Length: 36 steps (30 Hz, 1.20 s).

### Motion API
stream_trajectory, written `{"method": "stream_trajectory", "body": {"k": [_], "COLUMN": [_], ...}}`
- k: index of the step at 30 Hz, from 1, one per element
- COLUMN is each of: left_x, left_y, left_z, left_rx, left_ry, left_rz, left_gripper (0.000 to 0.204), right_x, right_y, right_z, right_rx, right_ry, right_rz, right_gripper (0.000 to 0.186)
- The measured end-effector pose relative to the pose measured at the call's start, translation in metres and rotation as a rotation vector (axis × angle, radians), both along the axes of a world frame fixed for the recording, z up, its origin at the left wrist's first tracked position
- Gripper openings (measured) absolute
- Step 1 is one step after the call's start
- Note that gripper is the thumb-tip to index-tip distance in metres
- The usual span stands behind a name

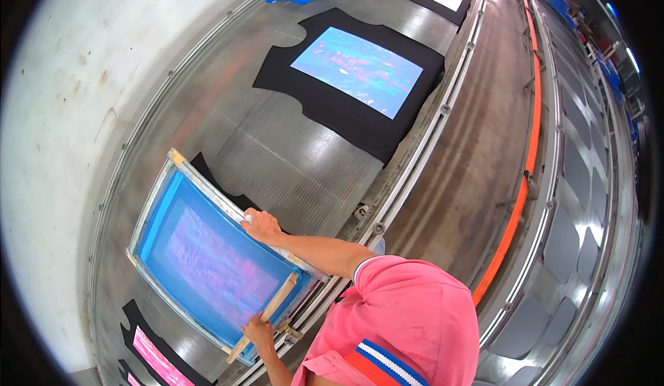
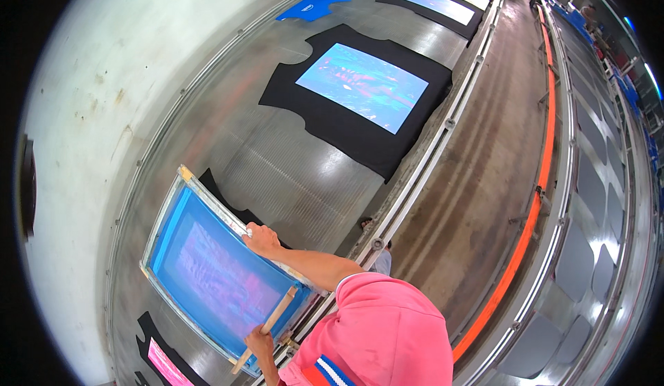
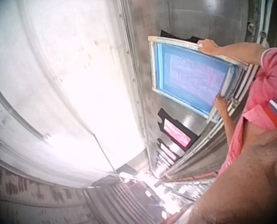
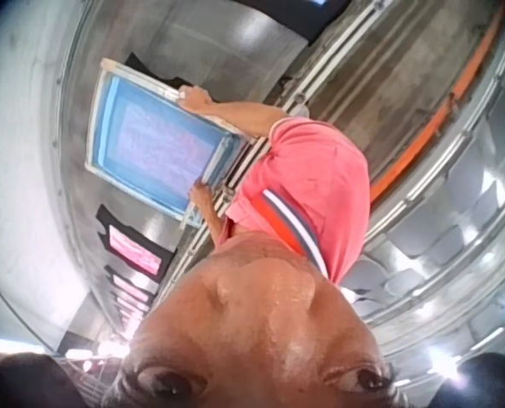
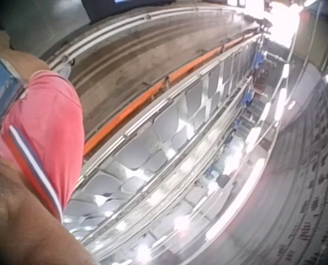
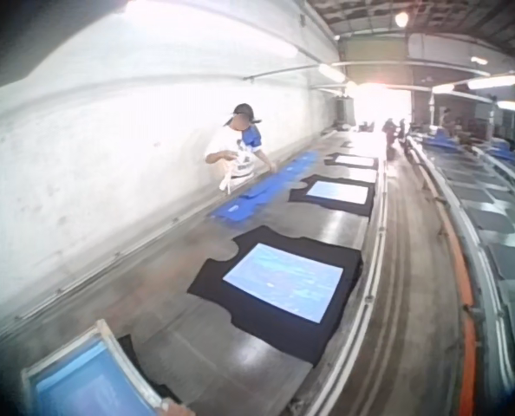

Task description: The person aligns a screen printing frame over a black t-shirt on a conveyor belt. They use a squeegee to pull blue ink across the screen mesh, transferring a design onto the fabric. The person repeats the squeegee stroke multiple times to ensure ink saturation and then lifts the frame to reveal the printed shirt.

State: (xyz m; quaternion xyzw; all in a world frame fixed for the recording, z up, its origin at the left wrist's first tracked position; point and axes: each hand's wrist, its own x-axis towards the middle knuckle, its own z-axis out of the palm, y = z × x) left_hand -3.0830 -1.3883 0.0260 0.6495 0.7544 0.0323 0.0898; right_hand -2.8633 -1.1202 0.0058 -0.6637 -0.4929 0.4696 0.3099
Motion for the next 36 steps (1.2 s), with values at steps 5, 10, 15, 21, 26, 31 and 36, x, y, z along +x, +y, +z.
{"method": "stream_trajectory", "body": {"k": [5, 10, 15, 21, 26, 31, 36], "left_x": [-0.007, -0.009, 0.027, 0.038, 0.041, 0.048, 0.056], "left_y": [0.001, 0.012, 0.024, 0.026, 0.038, 0.038, 0.051], "left_z": [0.000, -0.003, 0.025, 0.006, 0.006, 0.012, 0.016], "left_rx": [-0.057, -0.196, -0.183, -0.247, -0.320, -0.245, -0.374], "left_ry": [-0.008, -0.096, -0.009, 0.025, 0.000, 0.144, 0.165], "left_rz": [0.020, 0.140, 0.149, 0.210, 0.237, 0.187, 0.218], "left_gripper": [0.026, 0.027, 0.035, 0.034, 0.029, 0.035, 0.039], "right_x": [-0.003, -0.003, -0.005, 0.006, 0.080, 0.222, 0.316], "right_y": [0.001, 0.008, 0.006, 0.006, 0.009, 0.018, 0.026], "right_z": [0.001, -0.013, -0.018, -0.016, -0.018, -0.036, -0.055], "right_rx": [-0.013, -0.025, -0.038, -0.057, 0.148, 0.479, 0.579], "right_ry": [-0.020, -0.040, -0.022, 0.062, -0.033, -0.286, -0.380], "right_rz": [0.019, 0.039, 0.039, 0.091, 0.124, 0.108, 0.016], "right_gripper": [0.040, 0.038, 0.035, 0.040, 0.043, 0.039, 0.039]}}
